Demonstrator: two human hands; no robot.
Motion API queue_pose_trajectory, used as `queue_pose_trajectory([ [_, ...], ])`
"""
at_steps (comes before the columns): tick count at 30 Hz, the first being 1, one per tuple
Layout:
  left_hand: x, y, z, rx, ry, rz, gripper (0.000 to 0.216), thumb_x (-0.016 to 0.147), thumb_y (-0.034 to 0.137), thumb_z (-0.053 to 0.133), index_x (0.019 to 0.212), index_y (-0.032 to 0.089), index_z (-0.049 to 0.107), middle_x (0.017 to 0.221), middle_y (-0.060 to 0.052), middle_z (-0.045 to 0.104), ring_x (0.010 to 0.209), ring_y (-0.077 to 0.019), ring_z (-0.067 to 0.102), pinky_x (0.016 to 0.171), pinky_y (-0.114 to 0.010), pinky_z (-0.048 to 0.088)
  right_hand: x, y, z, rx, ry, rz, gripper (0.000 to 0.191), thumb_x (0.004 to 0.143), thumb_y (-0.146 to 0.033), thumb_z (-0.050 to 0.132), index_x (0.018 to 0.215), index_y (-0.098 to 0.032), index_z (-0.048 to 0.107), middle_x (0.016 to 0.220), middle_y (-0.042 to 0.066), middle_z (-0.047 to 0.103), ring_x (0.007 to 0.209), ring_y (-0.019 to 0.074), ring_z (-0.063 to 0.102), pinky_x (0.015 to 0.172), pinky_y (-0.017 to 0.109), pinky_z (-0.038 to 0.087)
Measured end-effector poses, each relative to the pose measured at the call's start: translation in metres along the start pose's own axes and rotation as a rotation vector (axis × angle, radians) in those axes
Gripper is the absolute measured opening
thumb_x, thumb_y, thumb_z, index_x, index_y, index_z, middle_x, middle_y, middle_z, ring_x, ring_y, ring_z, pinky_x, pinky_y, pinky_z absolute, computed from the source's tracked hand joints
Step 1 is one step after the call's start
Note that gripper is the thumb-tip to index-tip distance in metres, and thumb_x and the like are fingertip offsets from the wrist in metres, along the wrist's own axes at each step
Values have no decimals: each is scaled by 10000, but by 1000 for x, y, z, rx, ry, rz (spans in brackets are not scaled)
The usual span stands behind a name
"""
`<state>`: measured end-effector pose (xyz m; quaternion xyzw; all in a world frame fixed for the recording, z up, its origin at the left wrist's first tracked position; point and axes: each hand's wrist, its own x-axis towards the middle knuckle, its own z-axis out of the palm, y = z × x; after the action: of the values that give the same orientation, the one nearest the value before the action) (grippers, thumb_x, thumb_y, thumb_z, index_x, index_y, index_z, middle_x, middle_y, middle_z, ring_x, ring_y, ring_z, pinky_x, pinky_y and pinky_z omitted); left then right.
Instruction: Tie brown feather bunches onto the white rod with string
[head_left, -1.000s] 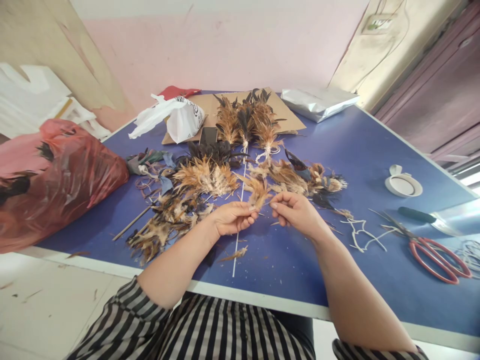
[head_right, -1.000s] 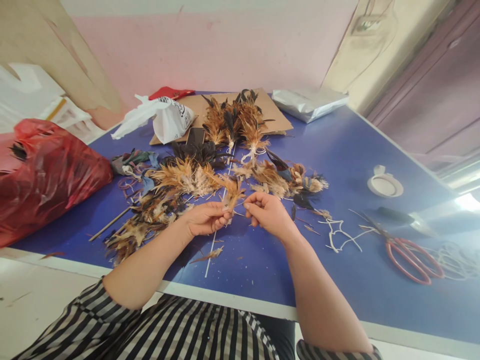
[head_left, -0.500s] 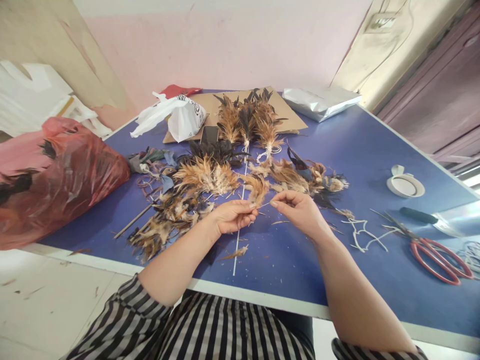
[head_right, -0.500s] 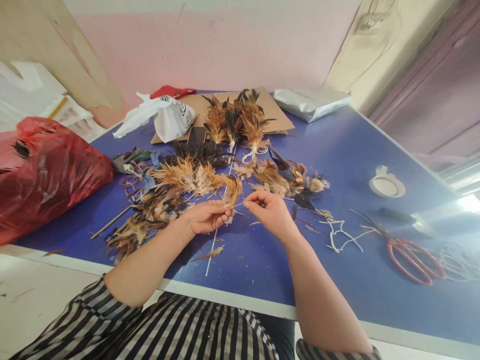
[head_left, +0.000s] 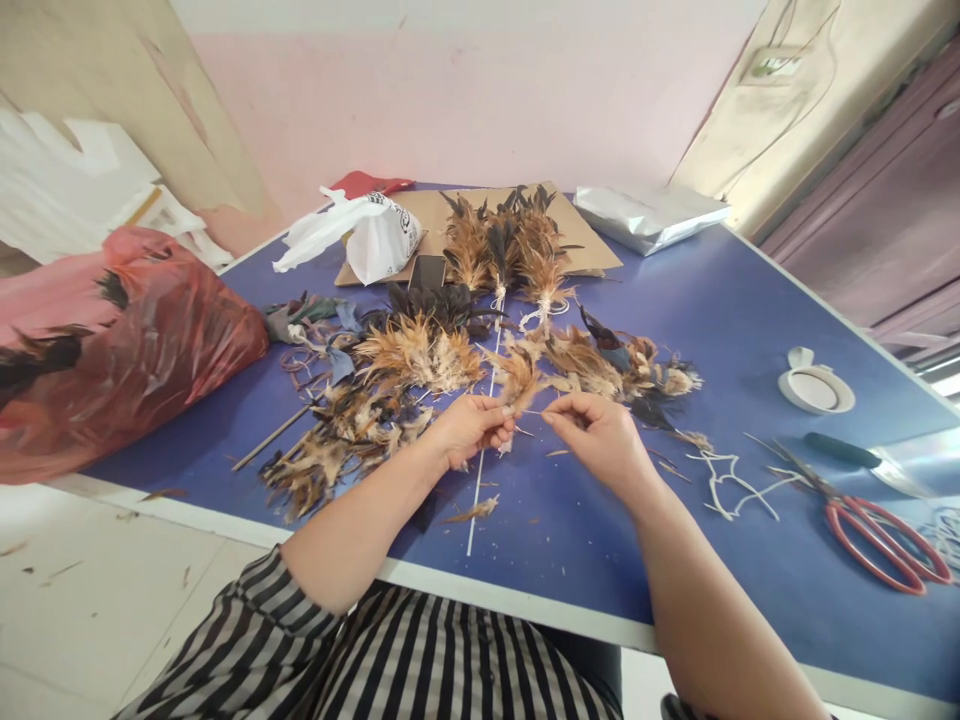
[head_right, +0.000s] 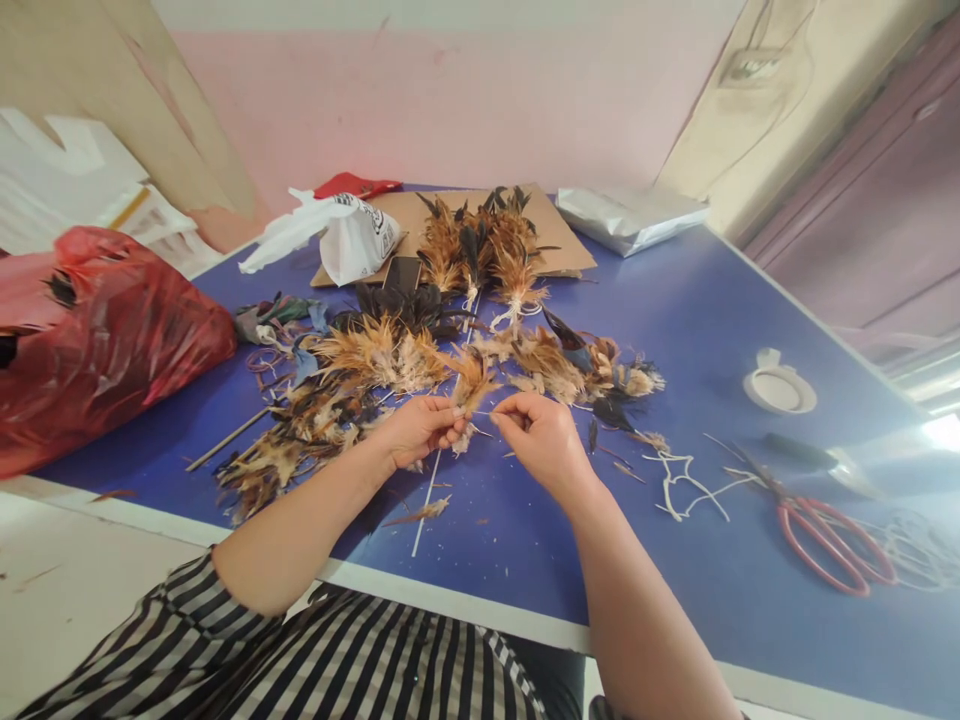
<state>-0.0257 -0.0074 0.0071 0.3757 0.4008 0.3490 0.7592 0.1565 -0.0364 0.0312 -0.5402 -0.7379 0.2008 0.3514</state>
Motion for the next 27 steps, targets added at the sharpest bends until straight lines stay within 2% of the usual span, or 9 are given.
queue_pose_trajectory([
  [4, 1, -4, 4, 157, 29, 24, 170, 727, 171, 584, 589, 76, 559, 472, 3, 534, 377, -40, 483, 386, -143, 386, -4, -18, 1, -244, -42, -301, 194, 825, -252, 454, 781, -180, 629, 764, 56, 603, 668, 132, 529, 602, 231, 379],
  [7, -2, -11, 9, 325, -51, 66, 221, 714, 235, 600, 558, 85, 554, 446, 3, 532, 365, -62, 492, 390, -169, 402, -3, -27, 5, -387, -138, -447, 224, 853, -212, 398, 833, -182, 619, 908, 73, 608, 757, 130, 550, 622, 216, 367],
  [9, -4, -14, 12, 374, -119, 84, 267, 707, 299, 607, 552, 89, 554, 445, 0, 535, 366, -69, 498, 397, -178, 408, -1, -25, 7, -456, -184, -433, 221, 858, -210, 388, 823, -181, 605, 857, 56, 620, 710, 120, 552, 574, 211, 342],
  [13, -10, -13, 14, 386, -191, 86, 304, 711, 357, 599, 579, 86, 562, 460, -10, 545, 392, -71, 513, 431, -185, 433, 1, -16, 5, -524, -171, -274, 202, 861, -274, 396, 809, -192, 573, 673, 6, 611, 575, 114, 528, 515, 224, 285],
  [19, -14, -7, 15, 409, -264, 74, 317, 713, 382, 596, 625, 79, 567, 508, -22, 559, 442, -81, 543, 502, -216, 479, 0, -12, 5, -479, -131, -207, 200, 862, -290, 389, 830, -210, 569, 665, -6, 624, 550, 108, 531, 522, 218, 282],
  [22, -13, -9, 13, 444, -251, 84, 301, 733, 361, 575, 620, 82, 557, 503, -18, 551, 436, -80, 540, 492, -213, 476, 0, -12, 7, -500, -115, -193, 223, 865, -319, 391, 822, -211, 581, 635, -7, 621, 543, 110, 534, 517, 218, 281],
  [24, -11, -11, 11, 487, -225, 83, 284, 749, 333, 553, 607, 88, 548, 483, -11, 540, 419, -80, 532, 469, -206, 465, 0, -12, 8, -531, -104, -224, 241, 872, -320, 383, 826, -205, 590, 675, 5, 627, 568, 109, 540, 517, 217, 282],
  [27, -7, -15, 9, 570, -195, 86, 262, 765, 295, 518, 587, 103, 532, 460, 0, 526, 401, -85, 525, 438, -199, 450, -2, -18, 6, -608, -95, -311, 259, 880, -287, 367, 846, -198, 607, 874, 38, 627, 643, 101, 546, 521, 215, 286],
])
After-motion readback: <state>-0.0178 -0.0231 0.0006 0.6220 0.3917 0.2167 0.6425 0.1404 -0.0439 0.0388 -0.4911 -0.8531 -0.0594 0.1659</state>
